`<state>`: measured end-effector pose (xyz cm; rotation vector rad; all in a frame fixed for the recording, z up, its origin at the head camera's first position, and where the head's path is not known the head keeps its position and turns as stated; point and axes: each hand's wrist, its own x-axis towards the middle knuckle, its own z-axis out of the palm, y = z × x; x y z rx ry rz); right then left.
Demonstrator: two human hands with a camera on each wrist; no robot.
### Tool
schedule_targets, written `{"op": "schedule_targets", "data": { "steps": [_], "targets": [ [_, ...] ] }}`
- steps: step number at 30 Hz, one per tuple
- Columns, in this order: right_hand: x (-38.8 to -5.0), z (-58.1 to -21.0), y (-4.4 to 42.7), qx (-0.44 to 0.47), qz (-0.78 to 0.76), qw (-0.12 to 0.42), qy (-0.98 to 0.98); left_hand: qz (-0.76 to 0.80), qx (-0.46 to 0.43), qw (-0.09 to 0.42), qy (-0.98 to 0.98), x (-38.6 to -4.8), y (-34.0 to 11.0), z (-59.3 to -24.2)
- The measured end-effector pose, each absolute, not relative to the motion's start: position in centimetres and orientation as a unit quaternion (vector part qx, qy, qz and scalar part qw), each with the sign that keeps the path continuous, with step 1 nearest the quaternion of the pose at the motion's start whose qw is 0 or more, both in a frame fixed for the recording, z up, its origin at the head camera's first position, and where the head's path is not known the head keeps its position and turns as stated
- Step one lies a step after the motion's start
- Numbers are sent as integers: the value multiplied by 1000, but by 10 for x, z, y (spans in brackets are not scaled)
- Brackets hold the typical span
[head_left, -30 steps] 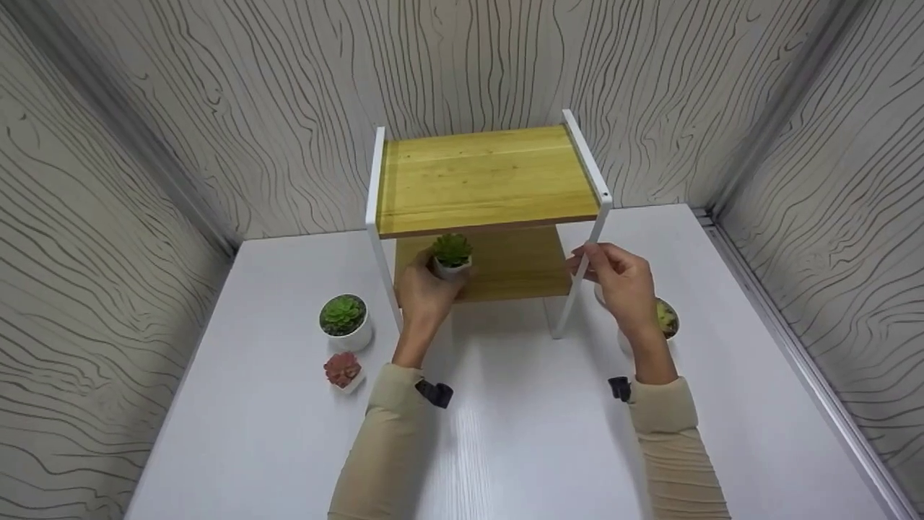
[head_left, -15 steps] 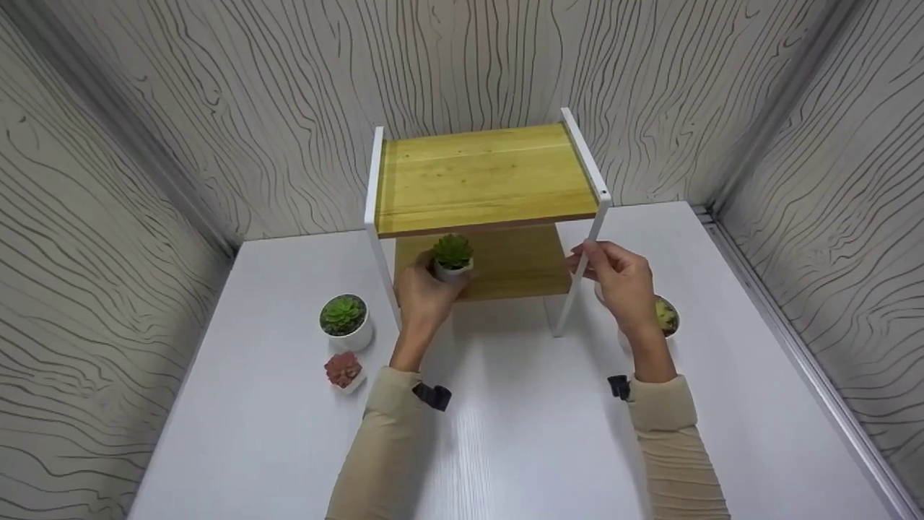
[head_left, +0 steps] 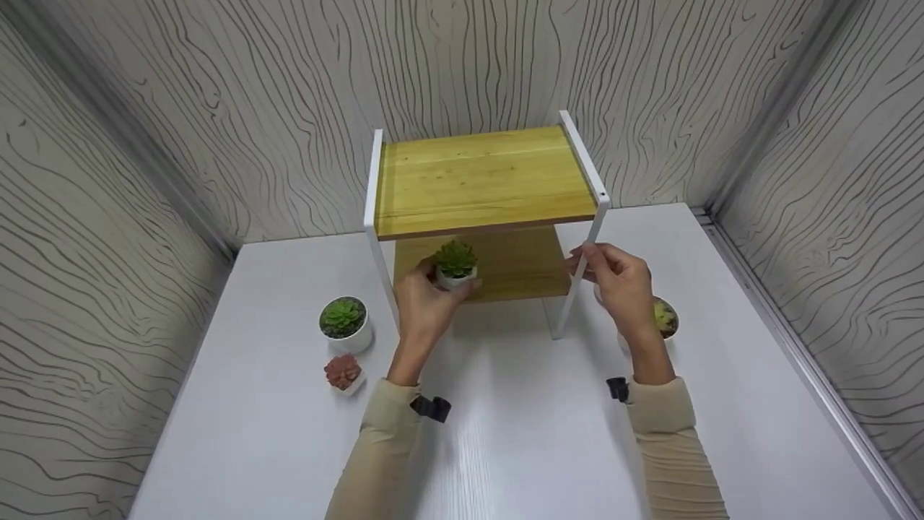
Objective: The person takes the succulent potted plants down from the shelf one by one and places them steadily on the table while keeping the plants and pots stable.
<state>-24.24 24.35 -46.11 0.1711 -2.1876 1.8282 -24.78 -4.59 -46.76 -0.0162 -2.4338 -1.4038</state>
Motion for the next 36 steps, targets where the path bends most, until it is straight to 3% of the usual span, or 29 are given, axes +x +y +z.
{"op": "schedule_targets", "data": {
  "steps": [36],
  "targets": [
    [-240,-461,242,52,645,141,-750,-510,-22,165,-844,-199,-58,-458]
  ]
}}
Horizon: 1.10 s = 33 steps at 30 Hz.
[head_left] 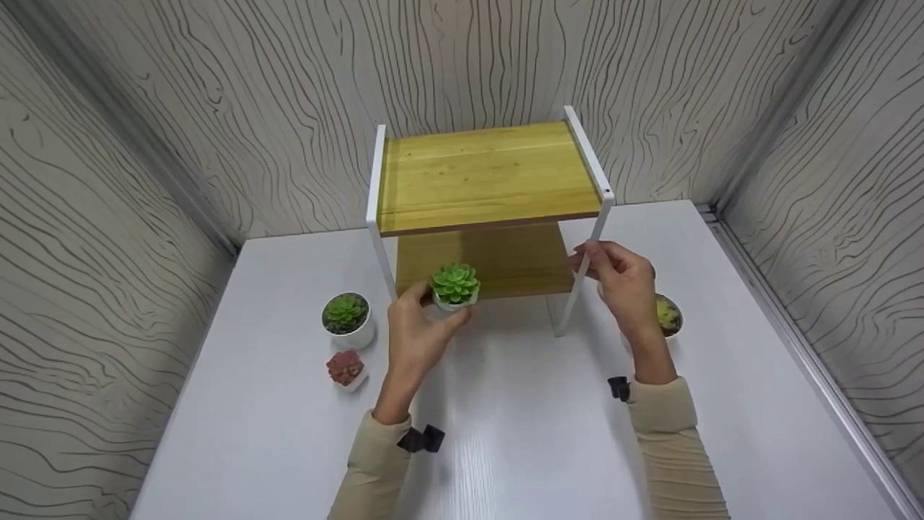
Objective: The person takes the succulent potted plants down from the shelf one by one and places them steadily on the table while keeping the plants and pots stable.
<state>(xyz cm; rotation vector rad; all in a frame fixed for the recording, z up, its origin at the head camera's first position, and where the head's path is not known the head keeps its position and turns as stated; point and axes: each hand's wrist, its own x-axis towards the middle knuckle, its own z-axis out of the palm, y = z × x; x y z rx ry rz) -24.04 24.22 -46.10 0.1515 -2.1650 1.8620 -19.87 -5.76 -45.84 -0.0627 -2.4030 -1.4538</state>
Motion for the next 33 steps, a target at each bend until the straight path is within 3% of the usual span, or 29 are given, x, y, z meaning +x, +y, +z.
{"op": "schedule_targets", "data": {
  "steps": [17,33],
  "targets": [
    [-242,-463,243,52,647,143,-747,-507,-22,185,-841,-182,-75,-461],
    [-241,-464,241,50,648,146,-746,-532,12,183,-827,-166,-95,-489]
  ]
}}
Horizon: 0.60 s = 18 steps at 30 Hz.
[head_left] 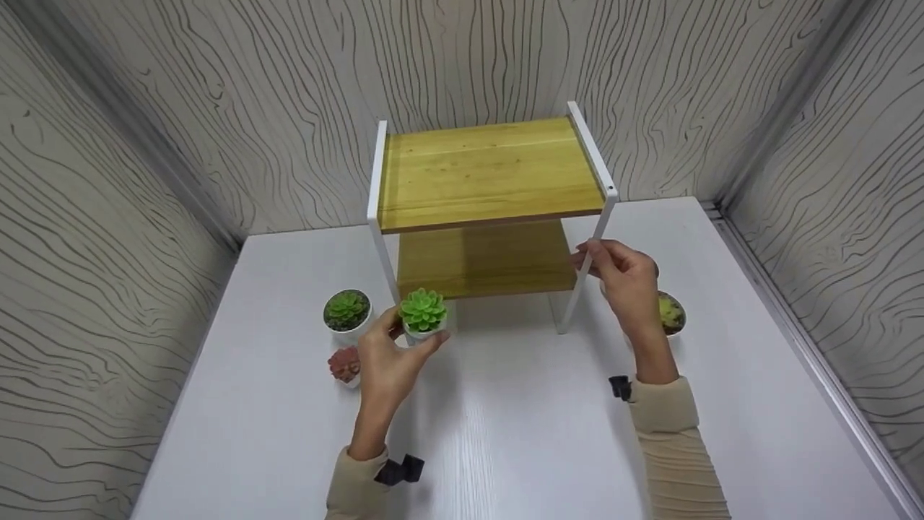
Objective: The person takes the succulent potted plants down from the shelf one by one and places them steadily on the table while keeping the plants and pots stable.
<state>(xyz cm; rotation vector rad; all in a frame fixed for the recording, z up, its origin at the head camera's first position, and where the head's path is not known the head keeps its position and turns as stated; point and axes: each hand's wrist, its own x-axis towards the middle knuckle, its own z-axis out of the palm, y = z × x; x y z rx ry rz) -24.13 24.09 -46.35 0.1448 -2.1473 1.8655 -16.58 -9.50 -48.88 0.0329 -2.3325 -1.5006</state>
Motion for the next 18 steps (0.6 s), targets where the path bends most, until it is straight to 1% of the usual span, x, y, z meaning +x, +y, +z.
{"op": "schedule_targets", "data": {
  "steps": [18],
  "targets": [
    [-243,-466,242,68,665,152,-728,-510,88,190,-834,-161,-129,-496]
  ]
}}
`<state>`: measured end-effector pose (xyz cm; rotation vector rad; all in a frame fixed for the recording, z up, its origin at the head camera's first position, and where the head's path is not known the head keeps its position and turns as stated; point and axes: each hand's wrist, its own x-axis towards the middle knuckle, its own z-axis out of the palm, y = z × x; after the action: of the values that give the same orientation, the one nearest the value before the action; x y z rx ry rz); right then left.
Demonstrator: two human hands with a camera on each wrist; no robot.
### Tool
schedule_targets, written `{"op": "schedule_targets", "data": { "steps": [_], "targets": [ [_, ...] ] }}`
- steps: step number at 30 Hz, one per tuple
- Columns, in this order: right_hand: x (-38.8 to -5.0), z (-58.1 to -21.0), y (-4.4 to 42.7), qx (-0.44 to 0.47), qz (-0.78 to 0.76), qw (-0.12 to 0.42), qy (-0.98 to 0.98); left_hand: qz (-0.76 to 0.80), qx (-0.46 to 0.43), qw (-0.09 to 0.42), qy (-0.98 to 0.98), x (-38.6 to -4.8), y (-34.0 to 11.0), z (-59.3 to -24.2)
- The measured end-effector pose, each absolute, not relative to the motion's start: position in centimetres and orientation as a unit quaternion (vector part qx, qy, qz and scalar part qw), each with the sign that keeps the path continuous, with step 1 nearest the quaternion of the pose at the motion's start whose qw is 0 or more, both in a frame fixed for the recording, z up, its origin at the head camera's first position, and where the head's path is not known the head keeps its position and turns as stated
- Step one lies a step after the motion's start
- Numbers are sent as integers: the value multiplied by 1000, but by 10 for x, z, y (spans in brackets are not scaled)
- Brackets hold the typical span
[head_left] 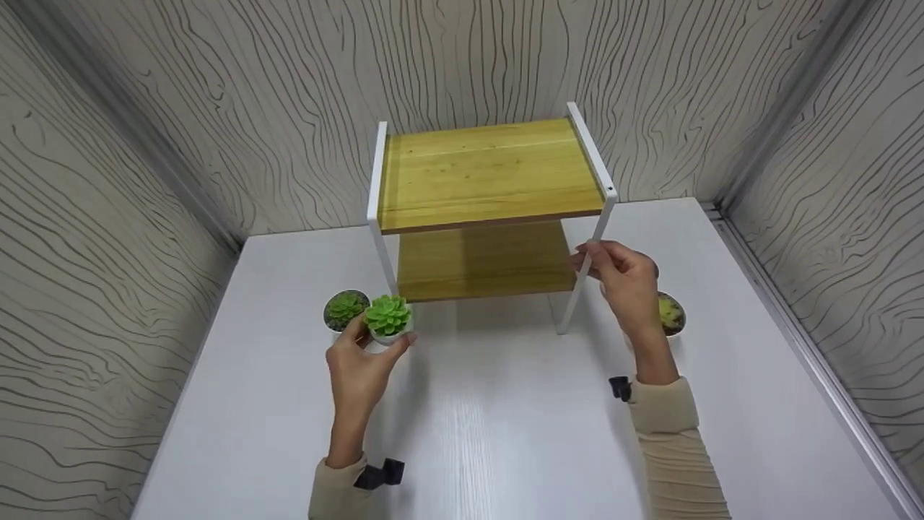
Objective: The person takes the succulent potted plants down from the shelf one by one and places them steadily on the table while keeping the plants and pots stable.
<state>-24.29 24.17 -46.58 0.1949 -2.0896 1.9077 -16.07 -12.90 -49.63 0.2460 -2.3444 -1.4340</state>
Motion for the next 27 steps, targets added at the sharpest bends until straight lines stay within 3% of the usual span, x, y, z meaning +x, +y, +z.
{"op": "schedule_targets", "data": {
  "steps": [27],
  "targets": [
    [-242,-468,242,72,658,158,-733,-510,125,210,-825,-166,-183,-491]
  ]
}}
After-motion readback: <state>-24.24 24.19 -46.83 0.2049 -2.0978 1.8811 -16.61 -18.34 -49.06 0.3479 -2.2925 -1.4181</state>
